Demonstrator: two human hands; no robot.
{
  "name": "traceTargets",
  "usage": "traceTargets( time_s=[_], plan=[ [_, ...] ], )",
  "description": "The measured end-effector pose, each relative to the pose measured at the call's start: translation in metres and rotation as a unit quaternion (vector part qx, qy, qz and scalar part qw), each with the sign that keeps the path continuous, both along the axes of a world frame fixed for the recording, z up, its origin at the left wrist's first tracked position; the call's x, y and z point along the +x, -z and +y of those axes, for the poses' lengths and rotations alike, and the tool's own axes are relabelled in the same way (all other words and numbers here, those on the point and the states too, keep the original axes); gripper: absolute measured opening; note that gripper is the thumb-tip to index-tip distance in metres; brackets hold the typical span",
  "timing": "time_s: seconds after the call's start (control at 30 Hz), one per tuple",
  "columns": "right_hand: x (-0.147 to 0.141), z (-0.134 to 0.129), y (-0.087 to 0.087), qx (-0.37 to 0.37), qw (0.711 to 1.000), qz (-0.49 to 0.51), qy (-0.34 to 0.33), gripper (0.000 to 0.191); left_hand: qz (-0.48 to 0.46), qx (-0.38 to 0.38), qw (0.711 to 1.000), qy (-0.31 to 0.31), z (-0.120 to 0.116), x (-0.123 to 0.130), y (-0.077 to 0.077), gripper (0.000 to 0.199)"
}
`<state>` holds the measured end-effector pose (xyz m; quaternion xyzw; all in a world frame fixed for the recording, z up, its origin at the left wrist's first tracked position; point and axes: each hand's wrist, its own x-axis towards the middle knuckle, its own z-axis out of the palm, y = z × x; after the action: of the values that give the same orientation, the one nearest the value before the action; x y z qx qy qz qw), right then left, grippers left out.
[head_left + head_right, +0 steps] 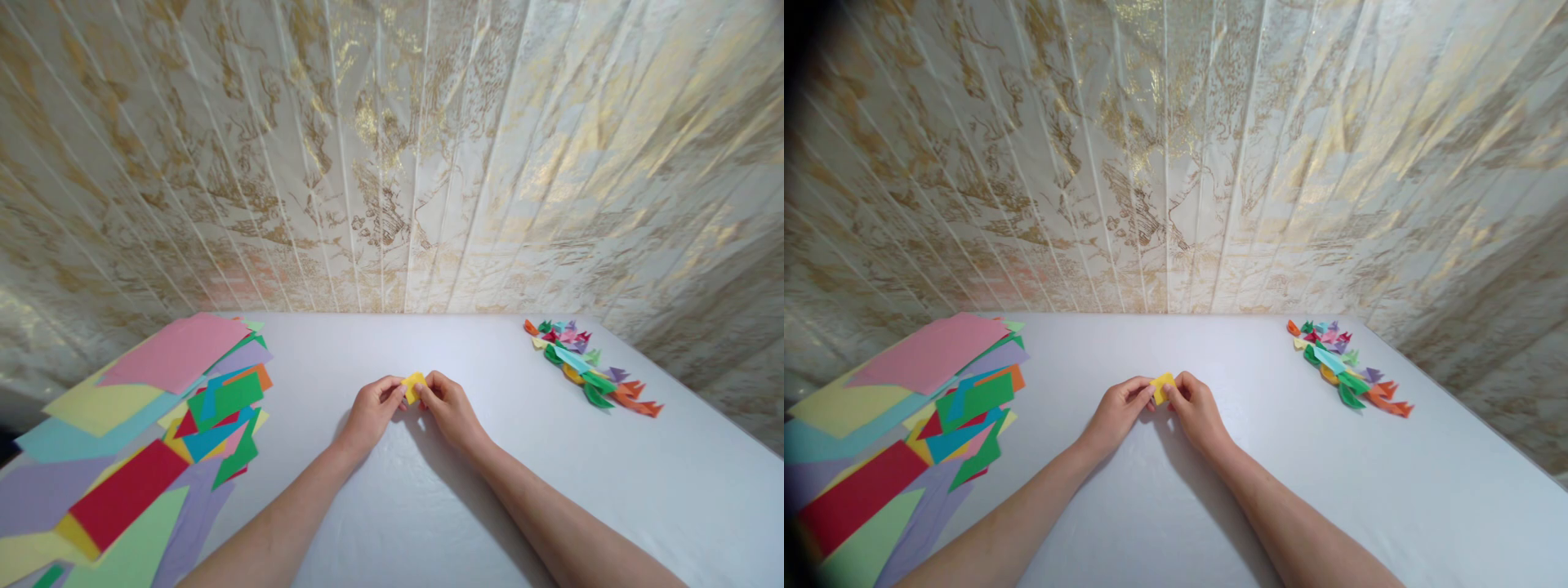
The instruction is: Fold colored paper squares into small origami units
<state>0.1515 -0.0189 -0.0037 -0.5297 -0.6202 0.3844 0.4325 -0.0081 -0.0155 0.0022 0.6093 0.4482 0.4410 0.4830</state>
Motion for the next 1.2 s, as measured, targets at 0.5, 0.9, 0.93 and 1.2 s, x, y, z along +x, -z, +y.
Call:
traceTargets(
  time_s=[0.5,0.9,0.93,1.2],
  plan=[
    [-0.0024,-0.0013,-0.0019,0.006,1.000,0.009,0.015,0.029,0.010,0.005,1.000,-0.004,0.0006,-0.0002,0.0024,0.027],
    [-0.0025,-0.0010,-0.0008,0.000,1.000,0.005,0.020,0.031,0.020,0.007,1.000,-0.008,0.0002,-0.0006,0.0029,0.029],
    [-0.0024,-0.0007,-0.0003,0.001,1.000,0.005,0.021,0.031,0.023,0.005,1.000,-0.008,0.0001,-0.0007,0.0026,0.030],
    [-0.0028,0.0005,0.0047,0.009,0.999,0.045,0.015,0.027,0.025,0.005,1.000,-0.007,-0.0014,-0.0006,-0.0005,0.029]
  ],
)
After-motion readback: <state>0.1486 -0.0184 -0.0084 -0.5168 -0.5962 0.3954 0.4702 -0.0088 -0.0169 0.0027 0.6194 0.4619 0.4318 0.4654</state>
